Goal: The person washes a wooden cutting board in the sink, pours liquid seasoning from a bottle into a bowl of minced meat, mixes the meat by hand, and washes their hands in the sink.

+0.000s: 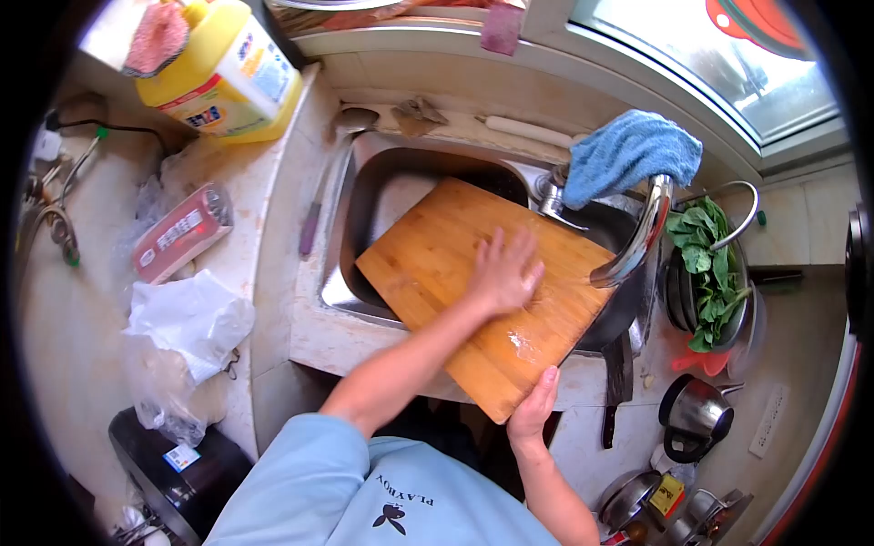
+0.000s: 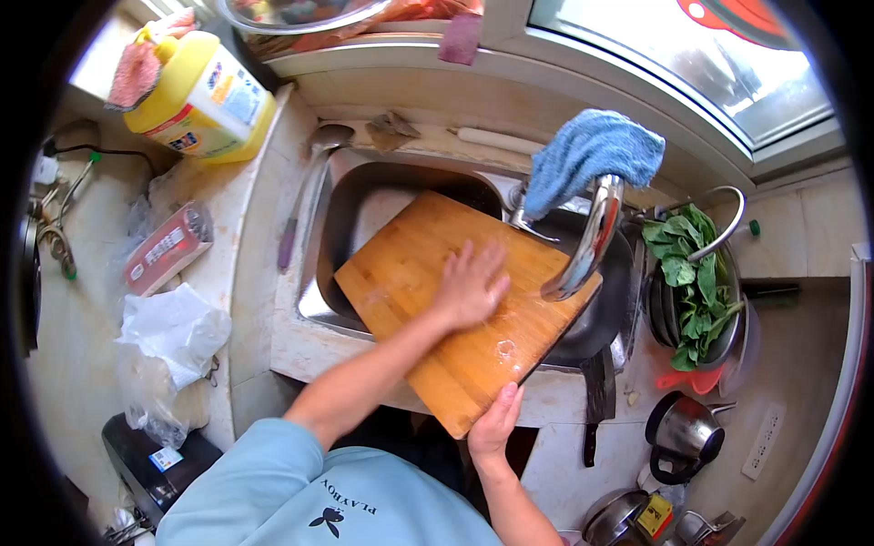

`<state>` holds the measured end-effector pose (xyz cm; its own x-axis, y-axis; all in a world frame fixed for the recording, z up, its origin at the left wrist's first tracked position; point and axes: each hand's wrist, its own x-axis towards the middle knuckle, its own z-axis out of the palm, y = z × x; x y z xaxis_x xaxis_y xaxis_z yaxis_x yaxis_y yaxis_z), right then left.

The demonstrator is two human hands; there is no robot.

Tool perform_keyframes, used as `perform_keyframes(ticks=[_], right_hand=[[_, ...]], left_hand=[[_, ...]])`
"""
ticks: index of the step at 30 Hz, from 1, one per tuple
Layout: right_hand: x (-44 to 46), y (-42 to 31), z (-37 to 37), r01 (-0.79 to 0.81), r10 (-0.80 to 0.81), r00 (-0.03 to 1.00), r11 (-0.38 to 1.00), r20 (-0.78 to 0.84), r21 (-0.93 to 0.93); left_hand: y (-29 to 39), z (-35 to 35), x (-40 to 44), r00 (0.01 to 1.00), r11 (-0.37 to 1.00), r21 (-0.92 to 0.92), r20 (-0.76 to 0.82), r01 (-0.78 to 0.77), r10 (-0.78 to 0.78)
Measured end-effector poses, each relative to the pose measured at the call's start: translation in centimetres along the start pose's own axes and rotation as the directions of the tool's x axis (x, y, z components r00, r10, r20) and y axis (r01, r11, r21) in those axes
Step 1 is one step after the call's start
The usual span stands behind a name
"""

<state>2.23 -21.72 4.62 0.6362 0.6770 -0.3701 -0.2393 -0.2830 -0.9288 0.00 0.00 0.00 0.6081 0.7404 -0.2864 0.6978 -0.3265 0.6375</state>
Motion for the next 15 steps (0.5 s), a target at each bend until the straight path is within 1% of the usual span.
perform_keyframes(ticks=[2, 3, 6, 8, 9, 10, 11, 13, 14, 15], right_hand=[[0.3, -0.1, -0.8, -0.014, 0.014, 1.0, 0.999, 0.0, 0.039], [0.8, -0.6, 1.9, 0.031, -0.031, 0.999, 0.997, 0.006, 0.069], [-0.5, -2.1, 1.8, 0.014, -0.014, 1.0, 1.0, -0.019, 0.015], [-0.4, -2.3, 2.2, 0.012, -0.012, 1.0, 1.0, -0.022, 0.013], [-0.6, -2.2, 2.1, 0.007, -0.007, 0.999, 1.0, -0.034, 0.006], [-0.7, -2.0, 1.9, 0.012, -0.012, 1.0, 1.0, -0.026, -0.008], [-0.7, -1.7, 1.7, 0.028, -0.03, 0.999, 0.999, -0.037, -0.037], [-0.5, -1.6, 1.5, 0.062, -0.066, 0.997, 0.993, -0.037, -0.099], [-0.2, -1.8, 1.4, 0.047, -0.048, 0.999, 0.997, -0.014, -0.057], [0.1, -2.3, 1.5, 0.032, -0.032, 0.999, 0.999, 0.004, -0.007]], left_hand=[[3.1, -0.1, -5.9, 0.996, 0.997, -0.029, 0.04, -0.076, 0.078], [2.5, -3.1, -8.2, 0.991, 0.991, 0.004, 0.024, -0.131, 0.131], [0.9, -4.5, -13.9, 0.986, 0.994, 0.057, 0.149, -0.088, 0.079], [-5.7, -3.6, -11.9, 0.993, 0.984, 0.173, 0.101, 0.042, -0.06], [-10.4, -4.4, -9.2, 0.979, 0.842, 0.538, 0.189, -0.035, -0.08], [-18.1, -3.4, -5.6, 0.957, 0.918, 0.33, 0.11, 0.221, -0.27], [-21.0, -4.7, -2.7, 0.919, 0.916, 0.077, -0.005, 0.393, -0.394], [-21.2, -3.6, -1.8, 0.946, 0.946, 0.027, -0.007, 0.324, -0.324], [-21.2, -3.1, -1.5, 0.956, 0.956, 0.005, -0.015, 0.292, -0.292], [-19.2, -3.1, -2.8, 0.966, 0.964, 0.075, 0.006, 0.256, -0.257]])
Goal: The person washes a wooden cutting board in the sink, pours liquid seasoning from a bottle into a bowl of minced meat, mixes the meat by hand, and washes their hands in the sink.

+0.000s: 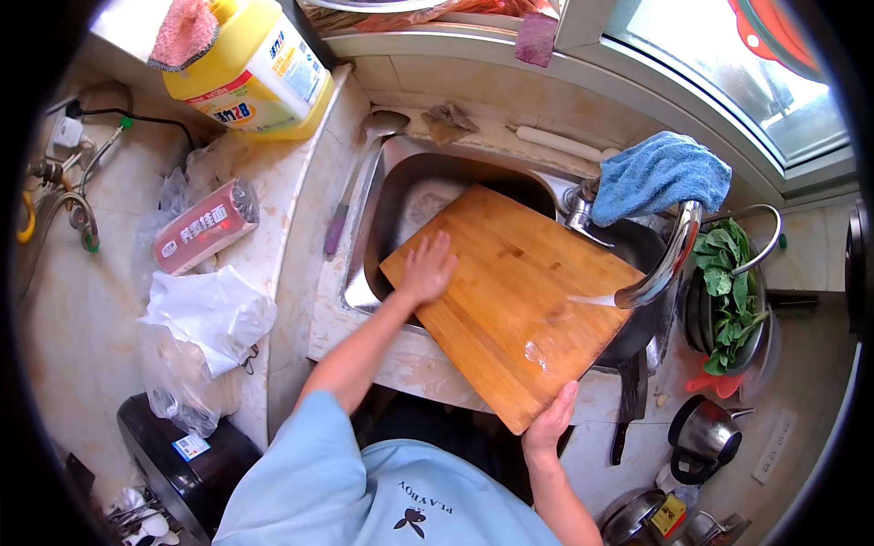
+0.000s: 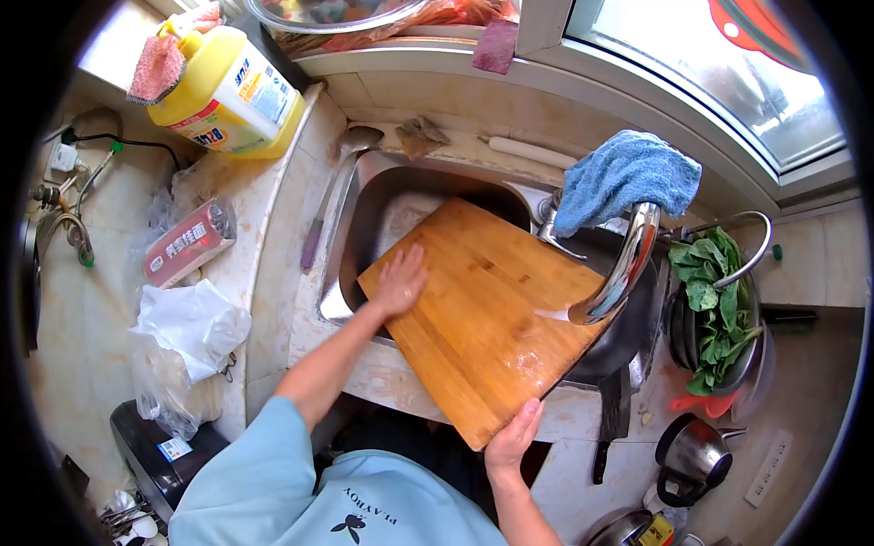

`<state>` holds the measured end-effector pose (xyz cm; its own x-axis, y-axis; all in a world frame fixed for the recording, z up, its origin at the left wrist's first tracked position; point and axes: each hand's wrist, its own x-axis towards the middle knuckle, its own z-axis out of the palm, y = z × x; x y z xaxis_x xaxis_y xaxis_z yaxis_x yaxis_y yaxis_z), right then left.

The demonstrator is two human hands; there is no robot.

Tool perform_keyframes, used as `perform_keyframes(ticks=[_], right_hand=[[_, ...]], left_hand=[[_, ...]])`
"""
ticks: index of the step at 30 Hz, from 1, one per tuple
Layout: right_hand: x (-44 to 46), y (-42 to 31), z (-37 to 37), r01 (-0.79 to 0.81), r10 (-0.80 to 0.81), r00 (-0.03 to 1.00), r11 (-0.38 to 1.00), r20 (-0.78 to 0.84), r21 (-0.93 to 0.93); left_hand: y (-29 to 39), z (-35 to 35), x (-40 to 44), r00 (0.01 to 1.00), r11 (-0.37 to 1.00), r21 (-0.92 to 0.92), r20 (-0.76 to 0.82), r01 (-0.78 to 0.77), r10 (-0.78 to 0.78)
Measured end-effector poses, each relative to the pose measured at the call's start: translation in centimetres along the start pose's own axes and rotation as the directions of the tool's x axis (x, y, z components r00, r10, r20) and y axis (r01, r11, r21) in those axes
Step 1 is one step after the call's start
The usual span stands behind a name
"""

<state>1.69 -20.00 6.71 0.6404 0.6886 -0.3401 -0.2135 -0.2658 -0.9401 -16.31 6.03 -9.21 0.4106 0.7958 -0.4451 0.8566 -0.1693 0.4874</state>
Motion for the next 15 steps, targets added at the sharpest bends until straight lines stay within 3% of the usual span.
perform_keyframes(ticks=[3, 6, 7, 9, 11, 15], right_hand=[[-0.4, 0.0, -0.3, -0.07, 0.071, 0.997, 0.993, -0.005, 0.096], [0.1, 0.3, -0.1, -0.063, 0.064, 0.998, 0.991, 0.001, 0.12], [-0.1, 0.5, -0.2, -0.061, 0.062, 0.998, 0.992, -0.002, 0.112], [-0.1, 2.0, -1.0, -0.066, 0.067, 0.998, 0.988, -0.005, 0.136], [0.2, 1.3, -0.6, -0.051, 0.055, 0.998, 0.985, -0.016, 0.164], [-0.8, -2.2, 1.2, -0.04, 0.035, 0.998, 0.99, 0.043, 0.136]], left_hand=[[8.5, -1.7, -9.9, 0.987, 0.988, 0.12, 0.144, -0.093, 0.075], [9.0, -2.4, -9.7, 0.987, 0.995, 0.066, 0.146, -0.081, 0.071], [6.4, -0.9, -7.0, 0.993, 0.994, 0.065, 0.084, -0.086, 0.081], [0.4, 0.7, 1.9, 0.989, 0.989, 0.037, -0.042, 0.143, -0.142], [0.0, -0.5, 7.0, 0.964, 0.964, -0.032, -0.035, 0.264, -0.265], [2.3, 0.6, 5.3, 0.999, 1.0, -0.02, -0.032, 0.023, -0.023]])
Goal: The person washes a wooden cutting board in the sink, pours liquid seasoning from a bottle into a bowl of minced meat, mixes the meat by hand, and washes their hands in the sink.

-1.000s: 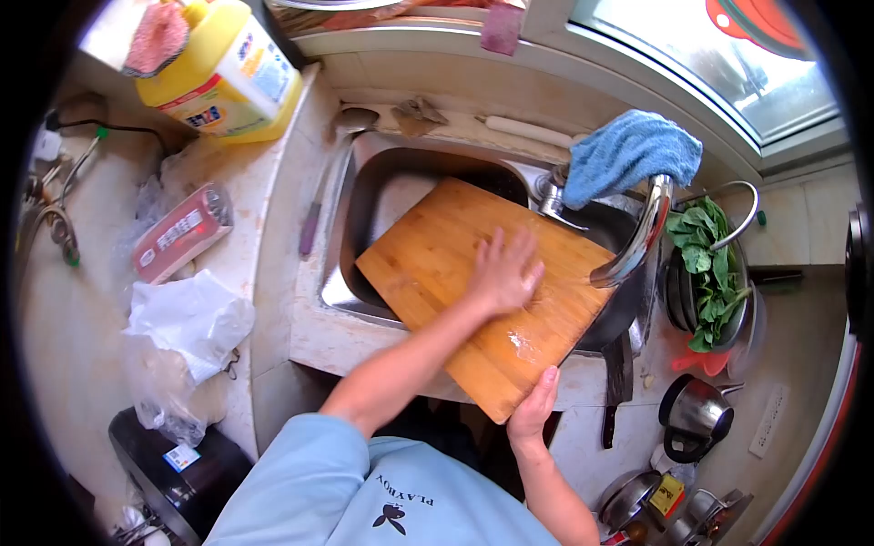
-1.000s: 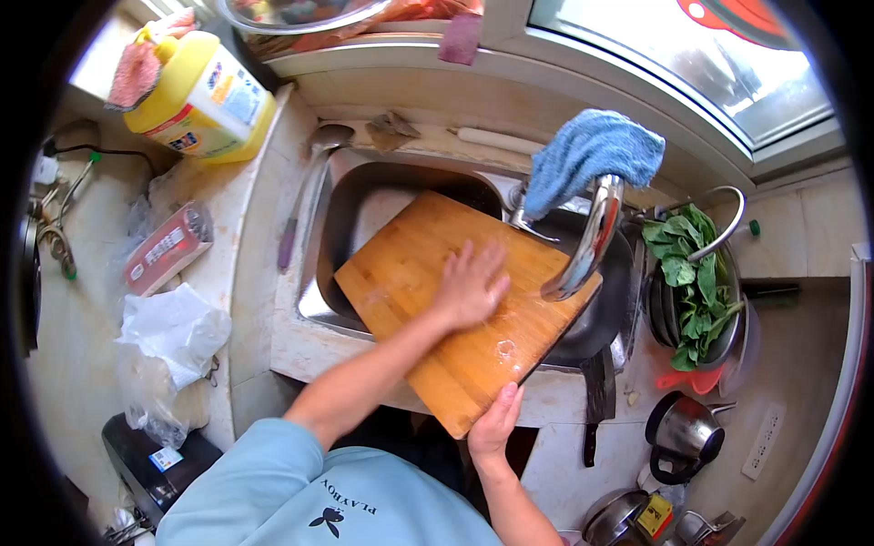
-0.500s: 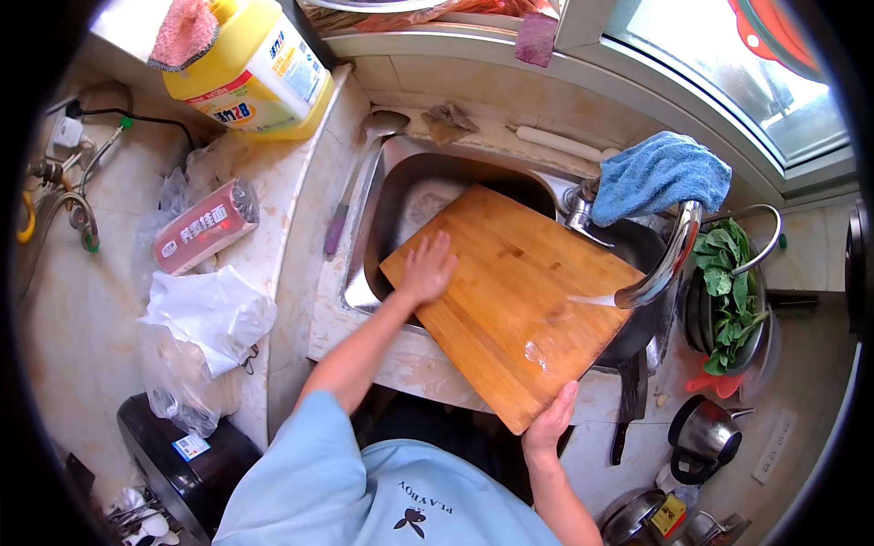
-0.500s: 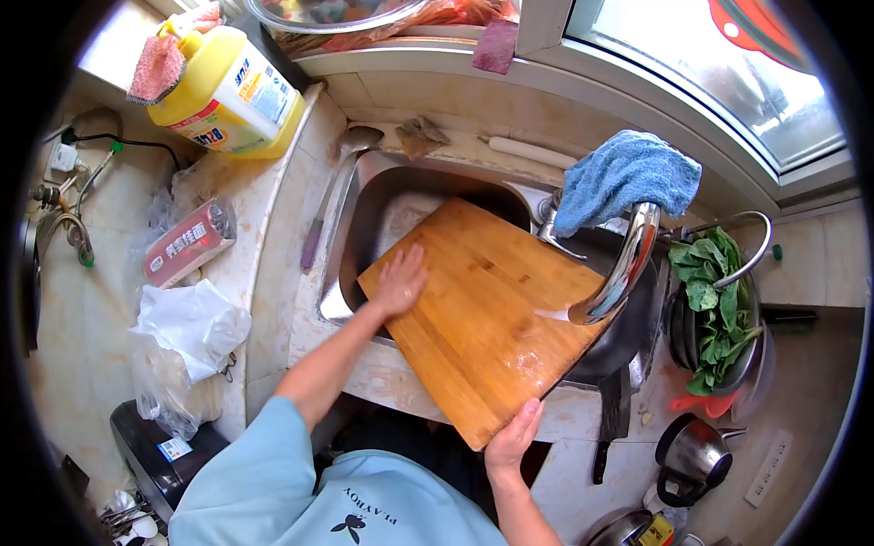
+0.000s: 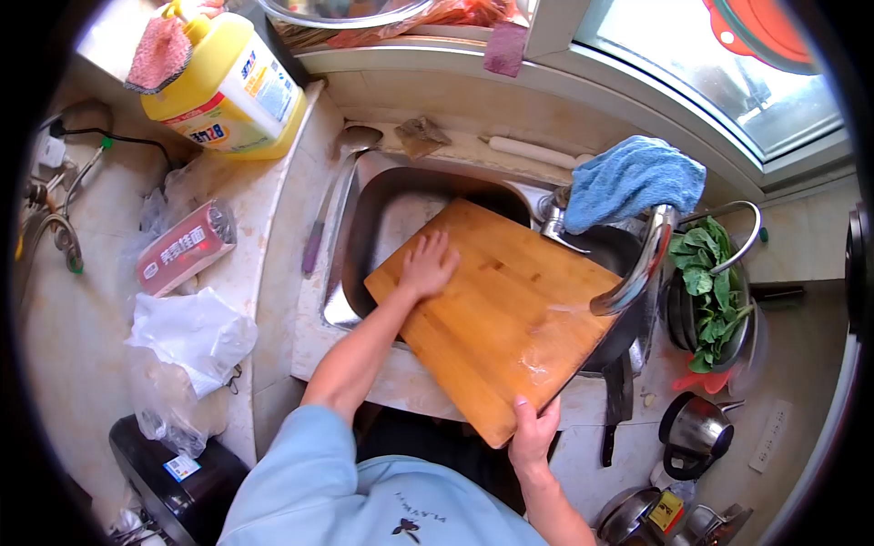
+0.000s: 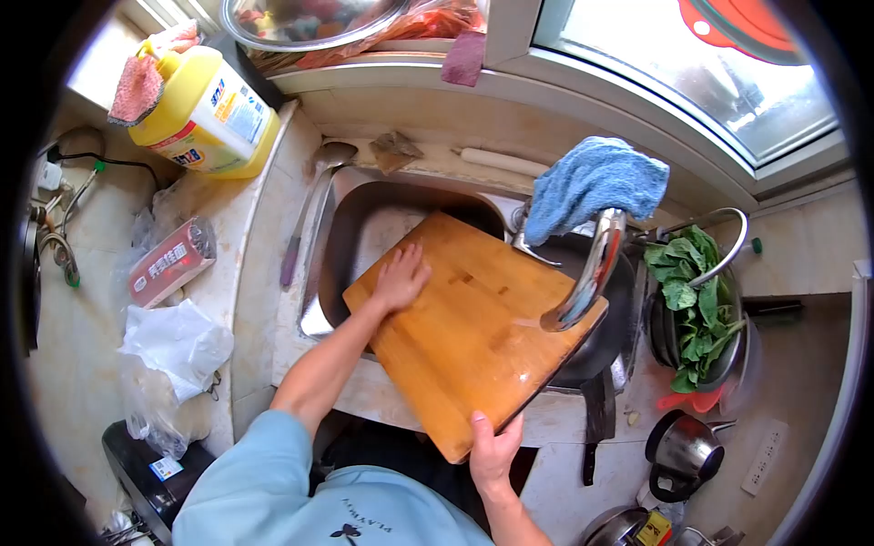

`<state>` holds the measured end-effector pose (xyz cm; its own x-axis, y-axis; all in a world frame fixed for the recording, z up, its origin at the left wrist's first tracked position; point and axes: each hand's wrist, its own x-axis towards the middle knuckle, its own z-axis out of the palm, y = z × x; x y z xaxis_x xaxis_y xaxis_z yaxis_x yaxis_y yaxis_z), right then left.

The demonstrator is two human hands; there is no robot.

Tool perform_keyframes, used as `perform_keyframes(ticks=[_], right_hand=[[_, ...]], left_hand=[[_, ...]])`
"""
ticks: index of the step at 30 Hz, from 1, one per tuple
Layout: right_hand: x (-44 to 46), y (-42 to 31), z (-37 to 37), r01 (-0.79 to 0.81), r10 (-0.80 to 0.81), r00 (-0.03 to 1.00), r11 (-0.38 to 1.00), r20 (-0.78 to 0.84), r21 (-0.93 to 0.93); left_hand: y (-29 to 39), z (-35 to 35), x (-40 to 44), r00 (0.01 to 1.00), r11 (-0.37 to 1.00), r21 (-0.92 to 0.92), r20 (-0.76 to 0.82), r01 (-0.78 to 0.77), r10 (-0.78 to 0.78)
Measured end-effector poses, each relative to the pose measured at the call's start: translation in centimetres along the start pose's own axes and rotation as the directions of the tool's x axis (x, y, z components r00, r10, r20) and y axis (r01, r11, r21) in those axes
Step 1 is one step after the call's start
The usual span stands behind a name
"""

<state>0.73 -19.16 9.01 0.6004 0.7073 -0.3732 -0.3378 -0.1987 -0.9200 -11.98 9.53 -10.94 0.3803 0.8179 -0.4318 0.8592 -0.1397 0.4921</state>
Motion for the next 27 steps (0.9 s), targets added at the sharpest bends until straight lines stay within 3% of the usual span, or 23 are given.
perform_keyframes(ticks=[4, 8, 11, 13, 15, 16, 17, 21, 27], right_hand=[[-0.4, -0.8, -0.4, -0.01, 0.009, 1.0, 0.999, -0.019, -0.048], [-0.5, -1.1, -0.3, -0.024, 0.026, 0.999, 0.999, 0.038, -0.049], [-1.0, -0.2, -0.6, -0.068, 0.069, 0.998, 0.995, 0.012, -0.073], [-1.3, -0.5, 0.0, -0.058, 0.059, 0.998, 0.996, 0.01, -0.073], [-1.3, -0.5, 0.1, -0.049, 0.049, 0.999, 0.997, 0.002, -0.057], [-1.1, -0.3, 0.1, -0.041, 0.042, 0.999, 0.996, 0.004, -0.074], [-1.0, -0.2, 0.1, -0.037, 0.037, 0.999, 0.995, 0.002, -0.092], [-0.8, -0.2, 0.7, -0.03, 0.031, 0.999, 0.998, 0.011, -0.059], [-0.7, 0.5, 0.0, -0.021, 0.022, 0.999, 0.999, 0.026, -0.038]], left_hand=[[8.3, -1.4, -10.2, 0.982, 0.984, 0.006, 0.062, -0.176, 0.176], [16.5, -2.9, -15.5, 0.859, 0.872, -0.071, 0.151, -0.484, 0.49], [19.1, -2.8, -13.6, 0.846, 0.863, -0.064, 0.174, -0.501, 0.504], [16.9, -1.5, -8.5, 0.904, 0.913, -0.053, 0.127, -0.405, 0.408], [11.7, -0.9, -0.8, 0.999, 0.994, -0.098, 0.011, -0.047, 0.048], [7.9, 0.1, 5.0, 0.976, 0.978, 0.035, 0.061, 0.206, -0.208], [5.9, -0.9, 7.3, 0.959, 0.959, -0.007, 0.038, 0.282, -0.281], [6.8, 0.3, 6.4, 0.999, 0.999, 0.005, 0.008, -0.042, 0.042], [14.5, -0.6, -8.0, 0.923, 0.921, -0.086, 0.03, -0.381, 0.385]])
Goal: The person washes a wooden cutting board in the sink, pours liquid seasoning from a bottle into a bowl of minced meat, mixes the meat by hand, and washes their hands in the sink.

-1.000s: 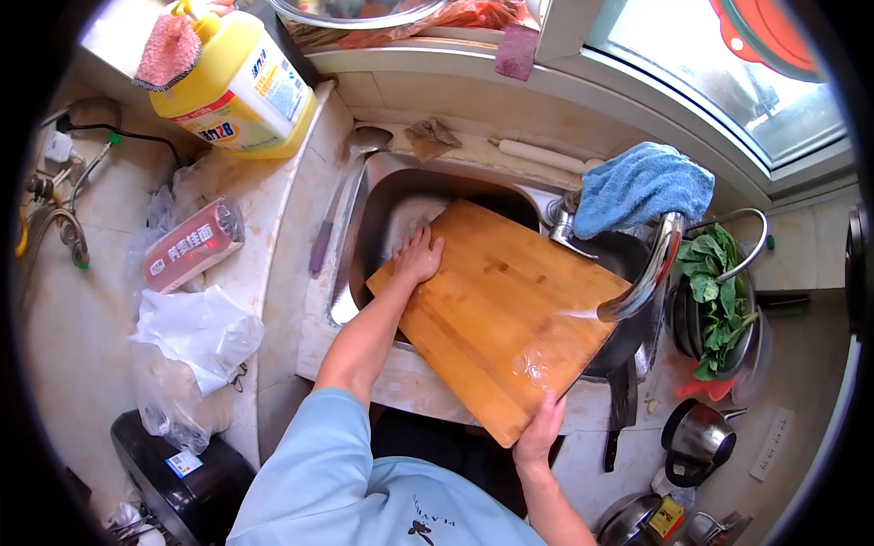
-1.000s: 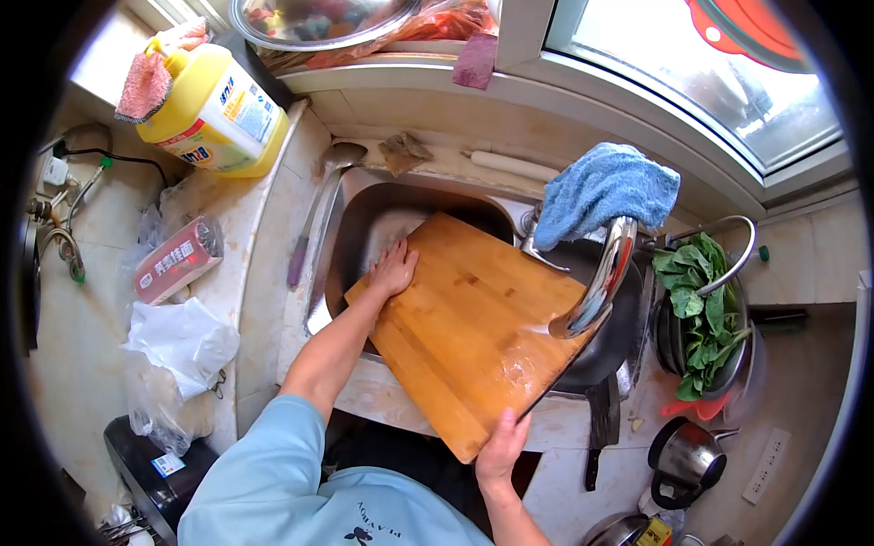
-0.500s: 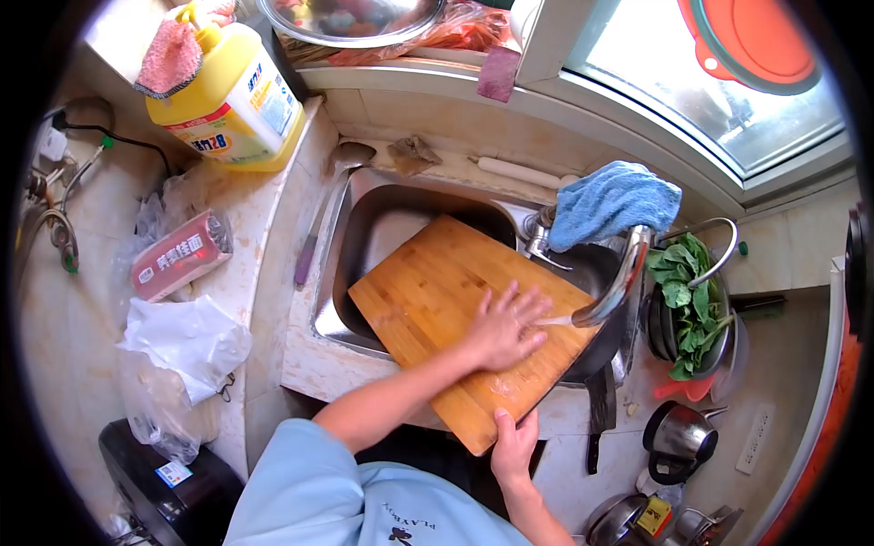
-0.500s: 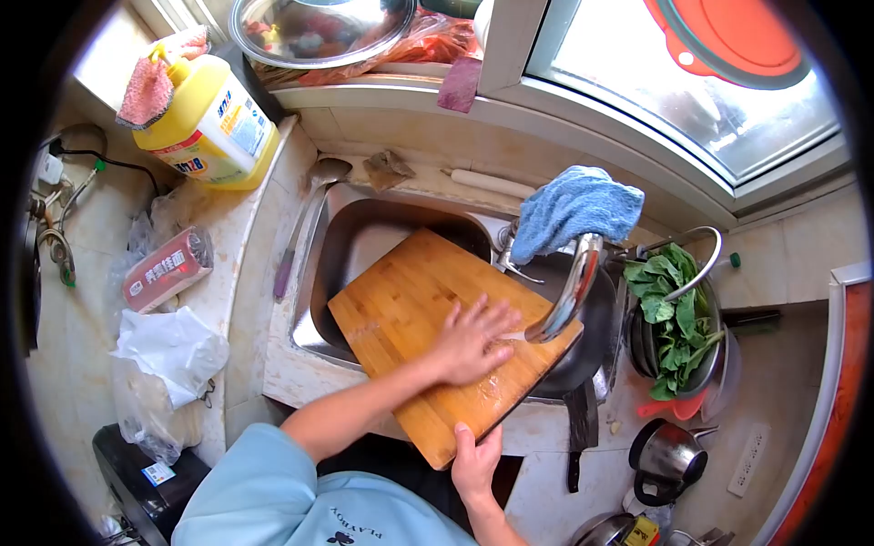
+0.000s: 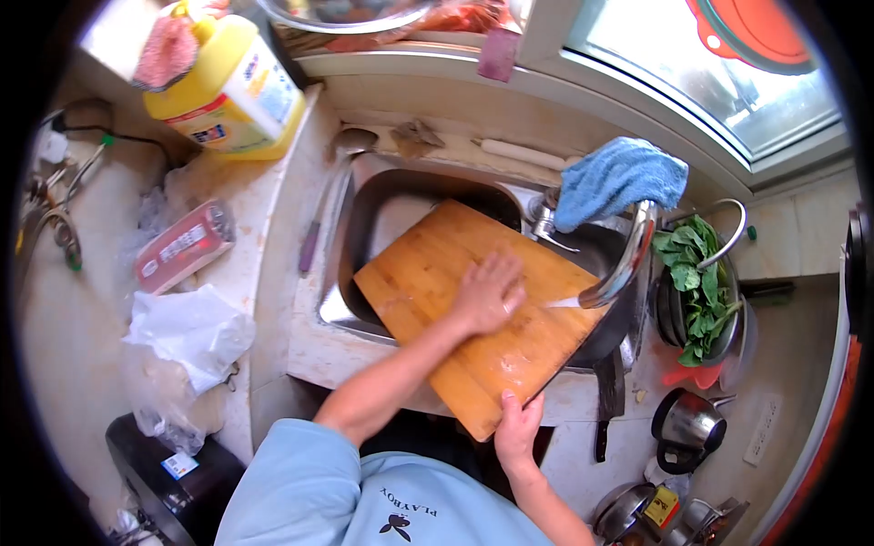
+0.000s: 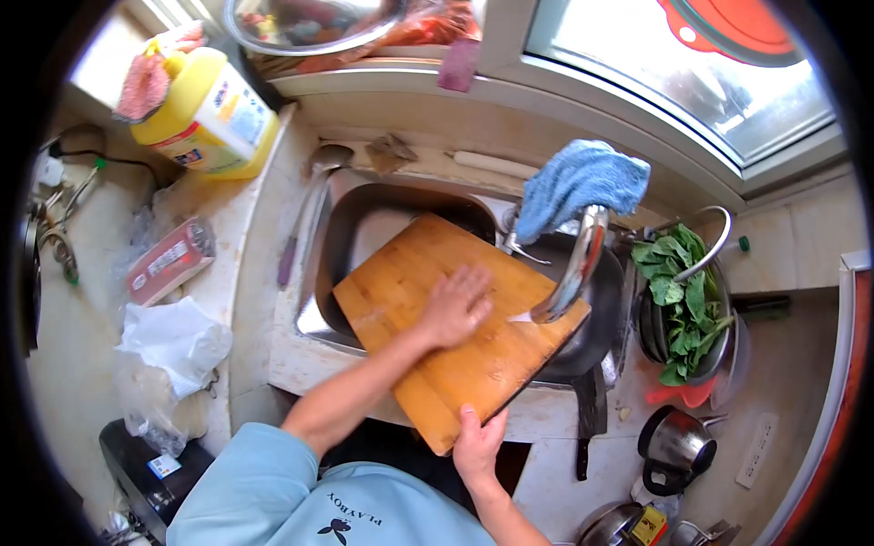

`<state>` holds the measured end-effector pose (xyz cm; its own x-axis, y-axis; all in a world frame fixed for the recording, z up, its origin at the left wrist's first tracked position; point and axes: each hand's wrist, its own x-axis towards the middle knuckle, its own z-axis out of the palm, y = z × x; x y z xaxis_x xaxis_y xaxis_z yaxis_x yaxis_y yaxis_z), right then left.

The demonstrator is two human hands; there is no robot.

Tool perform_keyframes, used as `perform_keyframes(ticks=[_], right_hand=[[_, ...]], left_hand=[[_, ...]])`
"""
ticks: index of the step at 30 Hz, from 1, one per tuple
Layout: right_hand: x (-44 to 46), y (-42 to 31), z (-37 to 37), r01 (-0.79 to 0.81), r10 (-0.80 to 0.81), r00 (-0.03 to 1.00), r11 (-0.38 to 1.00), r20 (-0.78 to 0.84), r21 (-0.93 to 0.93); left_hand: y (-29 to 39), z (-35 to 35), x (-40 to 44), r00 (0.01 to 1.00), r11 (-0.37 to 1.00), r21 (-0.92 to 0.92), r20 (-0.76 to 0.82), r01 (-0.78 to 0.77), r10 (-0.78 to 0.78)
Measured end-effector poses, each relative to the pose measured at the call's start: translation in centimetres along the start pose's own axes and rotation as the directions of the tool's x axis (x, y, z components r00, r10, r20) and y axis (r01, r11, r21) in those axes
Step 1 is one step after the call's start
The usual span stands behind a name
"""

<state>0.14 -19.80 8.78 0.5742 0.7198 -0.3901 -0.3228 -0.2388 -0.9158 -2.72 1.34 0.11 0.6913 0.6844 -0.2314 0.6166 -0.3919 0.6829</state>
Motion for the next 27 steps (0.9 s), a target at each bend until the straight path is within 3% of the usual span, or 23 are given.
perform_keyframes(ticks=[3, 6, 9, 11, 14, 18, 21, 23, 25, 27], right_hand=[[-0.1, 0.0, -0.1, 0.007, -0.007, 1.0, 0.999, -0.002, -0.054], [0.2, 0.6, -0.2, 0.032, -0.032, 0.999, 0.998, -0.005, -0.053], [-0.1, 0.1, -0.2, 0.037, -0.038, 0.999, 0.998, -0.005, -0.048], [-0.5, 0.0, -0.2, 0.028, -0.028, 1.0, 0.996, -0.006, -0.089], [-0.3, -0.3, -0.2, 0.012, -0.015, 1.0, 0.996, -0.026, -0.091], [1.4, -0.5, -1.1, 0.015, -0.015, 1.0, 1.0, 0.006, -0.002], [1.9, -0.8, -0.9, 0.047, -0.047, 0.999, 0.998, 0.004, -0.031], [1.5, -0.4, -0.9, 0.047, -0.048, 0.999, 0.999, -0.005, -0.019], [1.4, -0.2, -1.0, 0.035, -0.035, 0.999, 0.999, -0.018, -0.007], [1.6, 0.0, -1.4, 0.04, -0.04, 0.999, 0.999, -0.006, -0.035]], left_hand=[[4.2, -1.3, -7.6, 1.0, 0.998, -0.066, 0.022, -0.021, 0.022], [2.6, -2.0, -12.2, 0.982, 0.983, 0.051, 0.066, 0.175, -0.178], [-6.2, -0.3, -7.9, 0.957, 0.944, 0.157, -0.021, 0.289, -0.29], [-12.7, -2.7, -3.5, 0.915, 0.913, 0.085, 0.025, 0.4, -0.403], [-13.4, -2.4, -4.2, 0.92, 0.916, 0.109, 0.03, 0.386, -0.391], [-5.2, -2.6, -11.1, 0.976, 0.982, 0.102, 0.131, 0.161, -0.174], [-10.0, -2.2, -7.1, 0.959, 0.945, 0.249, 0.131, 0.212, -0.249], [-17.1, -3.2, -1.5, 0.875, 0.871, 0.109, 0.021, 0.479, -0.484], [-20.1, -2.9, 0.6, 0.806, 0.804, 0.061, -0.034, 0.591, -0.59], [-19.2, -1.1, -1.0, 0.857, 0.851, 0.097, -0.049, 0.516, -0.513]])
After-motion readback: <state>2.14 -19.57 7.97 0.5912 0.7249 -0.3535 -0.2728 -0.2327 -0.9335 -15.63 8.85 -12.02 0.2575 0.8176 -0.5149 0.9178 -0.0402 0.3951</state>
